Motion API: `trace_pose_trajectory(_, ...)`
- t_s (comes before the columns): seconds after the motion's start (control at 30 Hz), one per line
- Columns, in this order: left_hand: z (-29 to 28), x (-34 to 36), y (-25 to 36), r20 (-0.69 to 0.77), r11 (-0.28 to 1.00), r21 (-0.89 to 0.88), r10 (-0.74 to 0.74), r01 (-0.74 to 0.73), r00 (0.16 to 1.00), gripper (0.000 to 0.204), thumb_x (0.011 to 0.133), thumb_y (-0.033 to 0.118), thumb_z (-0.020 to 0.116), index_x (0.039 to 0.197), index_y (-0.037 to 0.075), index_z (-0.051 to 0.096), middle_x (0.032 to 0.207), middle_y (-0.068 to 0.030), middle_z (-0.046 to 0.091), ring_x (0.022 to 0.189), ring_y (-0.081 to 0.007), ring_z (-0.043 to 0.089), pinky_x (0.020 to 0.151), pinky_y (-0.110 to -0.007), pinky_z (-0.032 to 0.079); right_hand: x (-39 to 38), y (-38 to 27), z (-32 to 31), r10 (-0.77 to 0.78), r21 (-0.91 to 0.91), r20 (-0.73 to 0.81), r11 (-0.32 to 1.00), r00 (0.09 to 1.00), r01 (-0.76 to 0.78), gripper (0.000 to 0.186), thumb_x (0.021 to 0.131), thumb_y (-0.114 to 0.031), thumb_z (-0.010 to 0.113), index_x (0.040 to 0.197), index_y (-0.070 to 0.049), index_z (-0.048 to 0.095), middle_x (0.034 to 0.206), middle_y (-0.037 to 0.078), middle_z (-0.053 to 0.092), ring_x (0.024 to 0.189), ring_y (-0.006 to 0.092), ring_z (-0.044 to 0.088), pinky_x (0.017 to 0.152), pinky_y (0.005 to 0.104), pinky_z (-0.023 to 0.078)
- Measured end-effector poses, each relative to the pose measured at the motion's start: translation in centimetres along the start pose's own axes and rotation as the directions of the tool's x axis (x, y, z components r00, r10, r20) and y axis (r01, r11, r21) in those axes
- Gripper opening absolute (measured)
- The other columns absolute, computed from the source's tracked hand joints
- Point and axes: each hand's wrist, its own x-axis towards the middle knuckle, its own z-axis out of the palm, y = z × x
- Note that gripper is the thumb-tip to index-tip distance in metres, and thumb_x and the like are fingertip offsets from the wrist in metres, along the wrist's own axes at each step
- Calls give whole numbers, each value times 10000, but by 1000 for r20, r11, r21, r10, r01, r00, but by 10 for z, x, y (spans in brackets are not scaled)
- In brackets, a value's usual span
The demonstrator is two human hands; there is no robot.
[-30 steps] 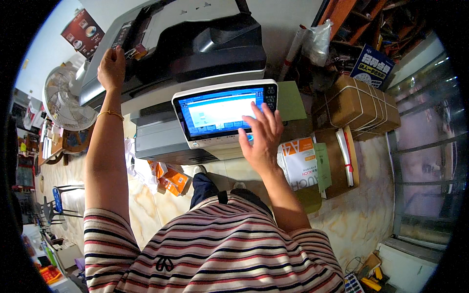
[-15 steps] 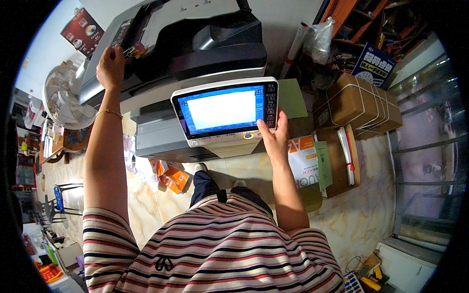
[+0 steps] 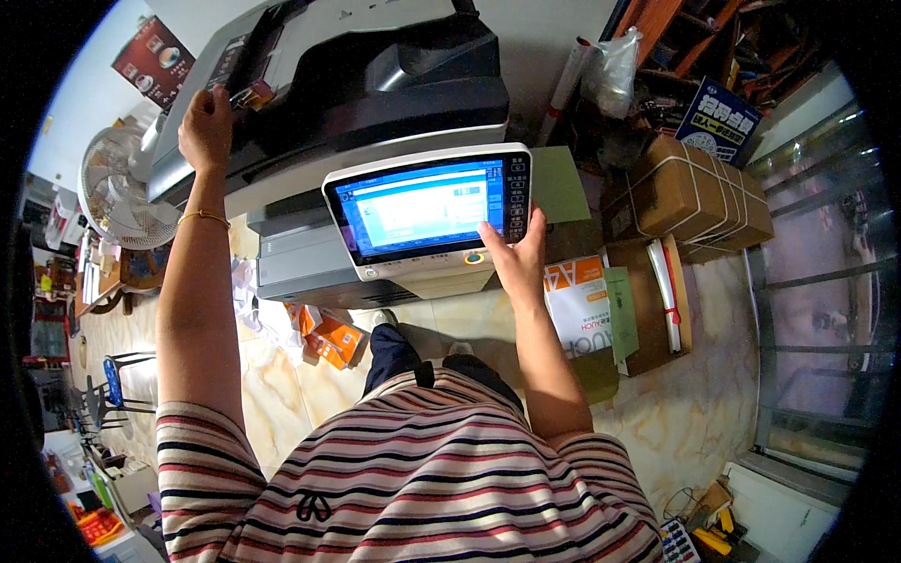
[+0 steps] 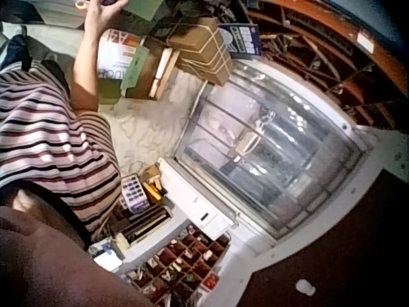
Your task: The person places a document on a photocopier, operates the touchscreen to print, and retrieves the printed sheets. They then move to a paper cutter, align the sheets, and trim the edges using the machine's blade.
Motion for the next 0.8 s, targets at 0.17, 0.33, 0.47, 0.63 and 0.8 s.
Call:
trace_pose_trajectory(0.17,1,1,-2,3,1000,7,16,-16,1000,411,886,477,542,762,93,622,703,-103,655,706,-334,658,630,-415,498,1,-5,8,58,-69,-58,996,997,-62,767,775,-295,775,1316,34,342,1131,144,550,1005,219,578,906,349,462)
trace_pose_trajectory(0.33,2,1,-4,-16,1000,-8,26,-27,1000,409,886,479,539,776,98,634,711,-100,661,715,-336,661,634,-418,503,1,-7,12,18,-98,-109,995,994,-29,833,756,-335,792,1335,40,324,1162,165,518,1057,241,552,925,368,450)
trace_pose_trajectory(0.47,2,2,-6,10,1000,-16,14,-14,1000,416,887,488,564,822,83,636,737,-115,653,715,-333,648,653,-408,489,0,-10,14,47,-83,-81,995,996,-53,919,733,-376,803,1372,28,280,1266,210,441,1182,298,469,990,436,394)
trace_pose_trajectory(0.63,2,1,-5,2,1000,-1,16,-16,1000,419,889,488,557,823,81,635,734,-121,652,719,-341,647,654,-415,490,-12,-23,29,-447,-668,-118,696,887,262,1068,697,-376,812,1451,-28,140,1457,258,180,1351,400,205,1080,565,195)
trace_pose_trajectory(0.8,2,2,-4,12,1000,-19,6,-6,1000,430,888,487,554,818,67,619,728,-139,643,718,-355,641,651,-424,485,-10,-34,49,-527,-747,-75,592,846,302,1130,675,-357,833,1473,-45,95,1489,265,126,1392,417,124,1099,583,138)
